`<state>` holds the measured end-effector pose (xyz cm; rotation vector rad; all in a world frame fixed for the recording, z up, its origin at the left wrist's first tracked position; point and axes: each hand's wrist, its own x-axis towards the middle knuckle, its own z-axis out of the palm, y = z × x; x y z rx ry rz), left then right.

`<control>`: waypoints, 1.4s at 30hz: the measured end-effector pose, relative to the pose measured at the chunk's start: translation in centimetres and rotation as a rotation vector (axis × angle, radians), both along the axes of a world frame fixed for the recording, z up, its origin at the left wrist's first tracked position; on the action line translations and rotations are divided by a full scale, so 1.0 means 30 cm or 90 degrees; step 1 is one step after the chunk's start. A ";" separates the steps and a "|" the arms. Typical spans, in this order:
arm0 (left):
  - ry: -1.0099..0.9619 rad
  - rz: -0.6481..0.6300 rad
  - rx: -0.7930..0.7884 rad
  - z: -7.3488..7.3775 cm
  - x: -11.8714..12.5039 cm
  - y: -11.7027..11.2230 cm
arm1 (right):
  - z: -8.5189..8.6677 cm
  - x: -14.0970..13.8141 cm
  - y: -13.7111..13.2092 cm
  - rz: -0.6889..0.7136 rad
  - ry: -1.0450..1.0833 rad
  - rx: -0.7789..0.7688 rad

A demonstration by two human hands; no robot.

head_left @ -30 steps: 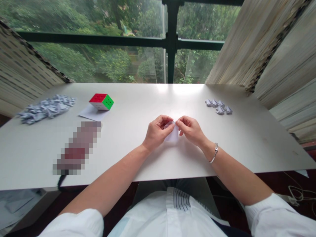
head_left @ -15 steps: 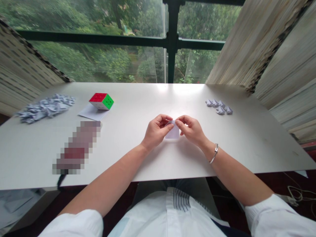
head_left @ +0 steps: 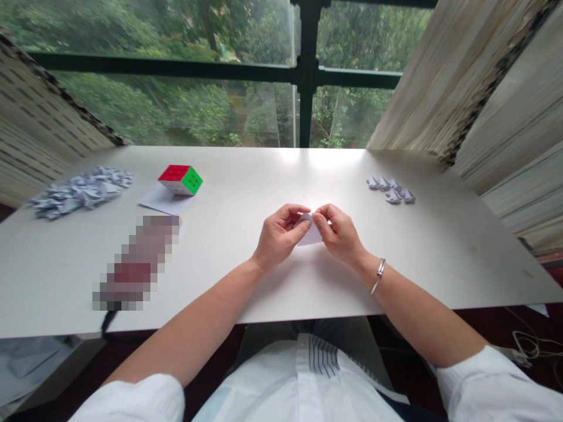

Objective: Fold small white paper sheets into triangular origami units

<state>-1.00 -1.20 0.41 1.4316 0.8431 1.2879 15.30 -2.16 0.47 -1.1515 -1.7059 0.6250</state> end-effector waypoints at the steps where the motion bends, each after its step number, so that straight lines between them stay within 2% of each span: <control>1: 0.001 0.004 0.006 -0.001 0.000 -0.002 | 0.002 -0.001 -0.003 -0.002 -0.011 0.013; 7: 0.021 0.031 0.050 0.009 0.006 -0.020 | 0.015 -0.011 -0.021 -0.006 -0.055 0.049; 25: 0.041 0.020 0.036 0.012 -0.002 -0.014 | 0.039 0.000 -0.018 0.053 0.122 -0.055; 34: 0.064 0.046 0.048 0.009 -0.005 -0.013 | 0.031 0.003 -0.017 0.045 0.099 -0.050; 42: 0.008 -0.036 -0.061 0.029 -0.002 -0.004 | 0.023 0.003 -0.007 0.025 0.071 -0.052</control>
